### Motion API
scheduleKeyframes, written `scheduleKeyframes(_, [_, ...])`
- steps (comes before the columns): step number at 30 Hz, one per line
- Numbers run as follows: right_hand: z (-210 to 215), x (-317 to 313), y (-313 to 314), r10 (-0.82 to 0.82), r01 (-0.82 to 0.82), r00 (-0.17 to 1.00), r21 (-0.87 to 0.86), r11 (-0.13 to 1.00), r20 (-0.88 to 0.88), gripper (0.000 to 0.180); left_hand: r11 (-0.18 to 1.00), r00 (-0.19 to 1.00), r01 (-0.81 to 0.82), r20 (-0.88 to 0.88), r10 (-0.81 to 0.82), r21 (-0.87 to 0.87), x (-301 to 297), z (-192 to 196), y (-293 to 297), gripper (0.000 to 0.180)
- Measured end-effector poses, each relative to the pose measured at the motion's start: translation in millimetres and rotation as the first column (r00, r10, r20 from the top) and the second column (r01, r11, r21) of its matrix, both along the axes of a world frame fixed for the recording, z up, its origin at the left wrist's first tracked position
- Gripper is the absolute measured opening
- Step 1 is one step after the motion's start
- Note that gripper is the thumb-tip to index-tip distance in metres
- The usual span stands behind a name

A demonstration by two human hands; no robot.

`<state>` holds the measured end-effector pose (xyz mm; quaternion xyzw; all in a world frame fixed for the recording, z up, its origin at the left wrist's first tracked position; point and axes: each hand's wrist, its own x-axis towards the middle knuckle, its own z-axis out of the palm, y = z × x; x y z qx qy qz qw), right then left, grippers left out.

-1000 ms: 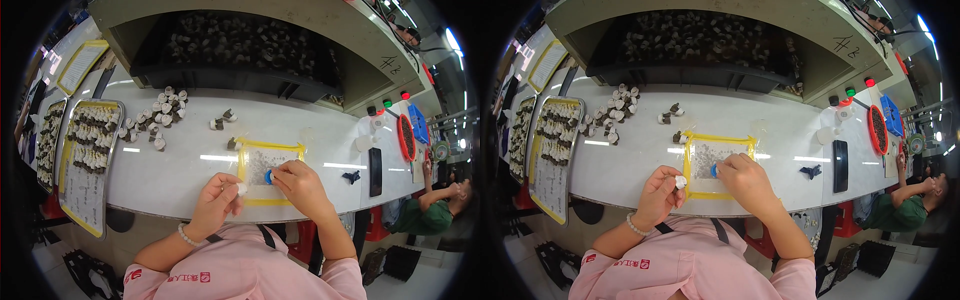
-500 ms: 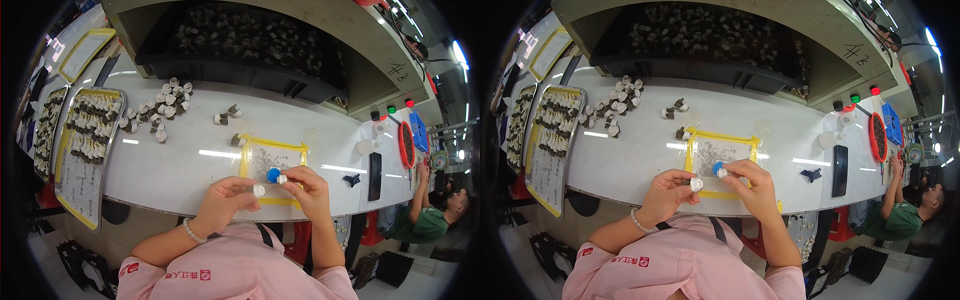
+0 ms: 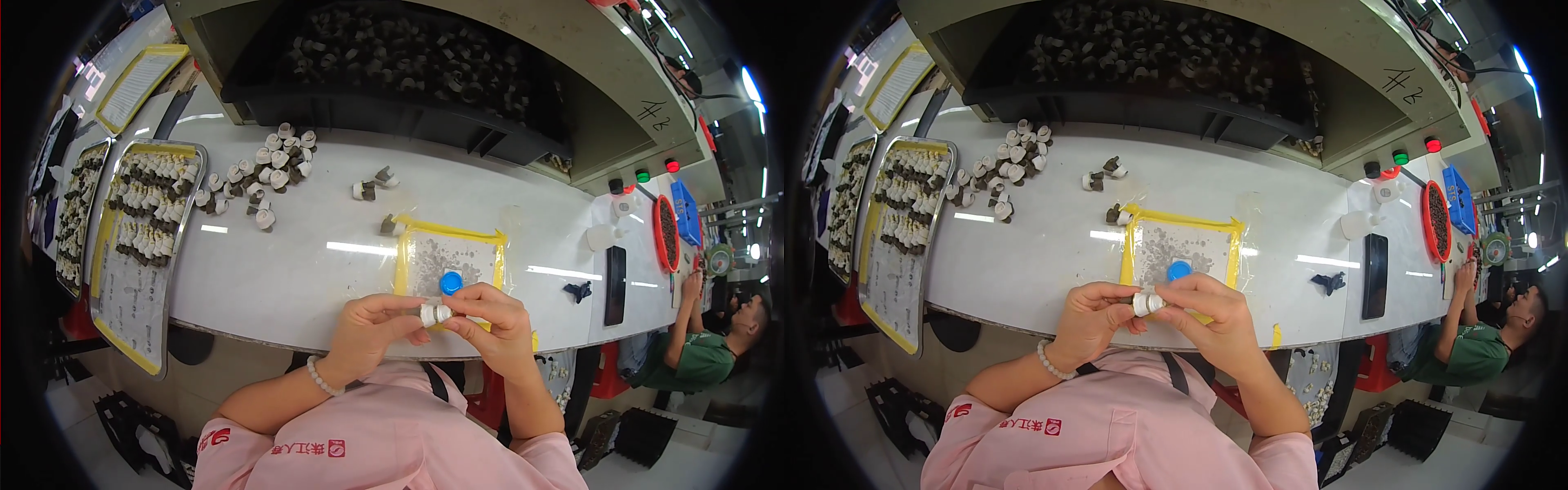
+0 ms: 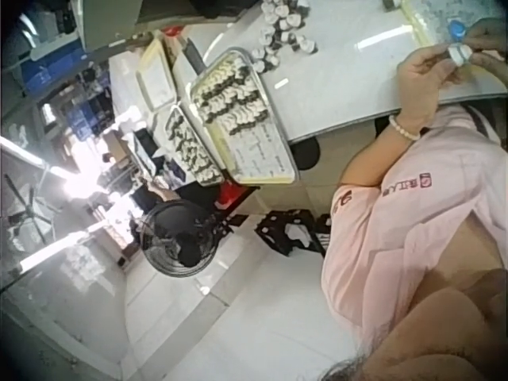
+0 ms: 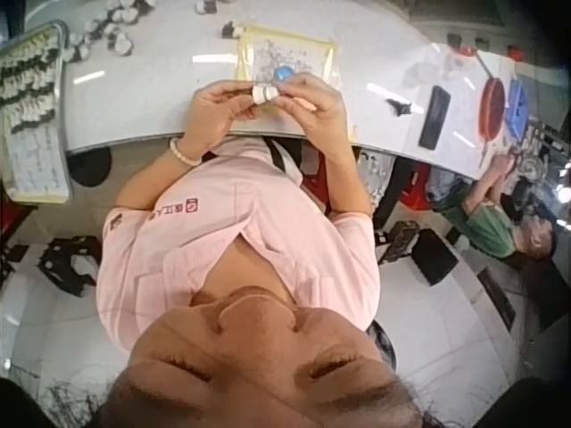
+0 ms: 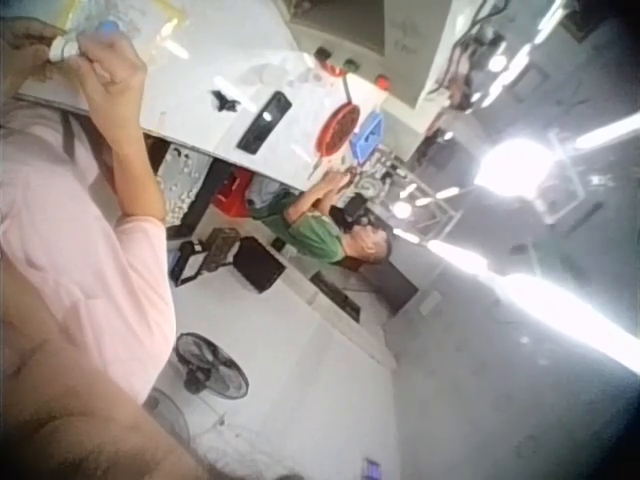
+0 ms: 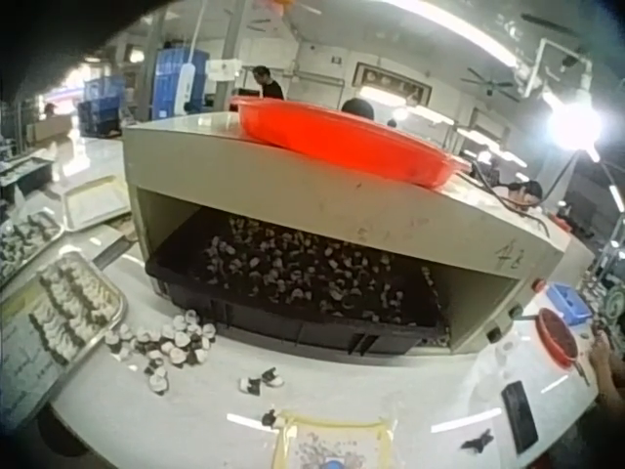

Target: The person assembles small plastic components by hand, taking them from a parts bin and placing them into an assembly tray.

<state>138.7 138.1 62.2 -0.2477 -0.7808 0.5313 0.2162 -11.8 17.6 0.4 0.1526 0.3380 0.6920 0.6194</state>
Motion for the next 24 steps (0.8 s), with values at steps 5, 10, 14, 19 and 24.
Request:
scheduleKeyframes(5, [-4.3,-2.3,-5.5,-0.012,0.014,0.999,-0.060,0.998,0.035,0.024,0.999,0.997,-0.033,-0.075,0.035,0.020,2.8,-3.4,-2.9,0.024])
scheduleKeyframes(10, [-13.0,-1.7,-7.6,-0.029,0.030,1.000,-0.109,0.994,0.009,0.024,1.000,0.993,-0.030,-0.111,0.031,0.005,3.0,-1.9,-2.1,0.023])
scheduleKeyframes(14, [-16.6,-2.2,-9.3,-0.049,0.048,0.999,-0.141,0.989,-0.002,0.023,0.999,0.995,-0.027,-0.099,0.024,-0.030,1.8,0.5,-0.3,0.021])
scheduleKeyframes(19, [-14.3,-3.5,-6.0,-0.041,0.042,0.999,-0.044,0.998,0.031,0.030,0.994,0.998,-0.002,-0.069,-0.006,-0.111,-2.8,10.8,7.3,0.017])
scheduleKeyframes(24, [-1.5,-6.2,-9.2,-0.005,0.008,1.000,0.221,0.975,-0.015,0.043,0.973,0.904,0.203,0.403,-0.142,-0.112,-13.0,16.0,6.7,0.019])
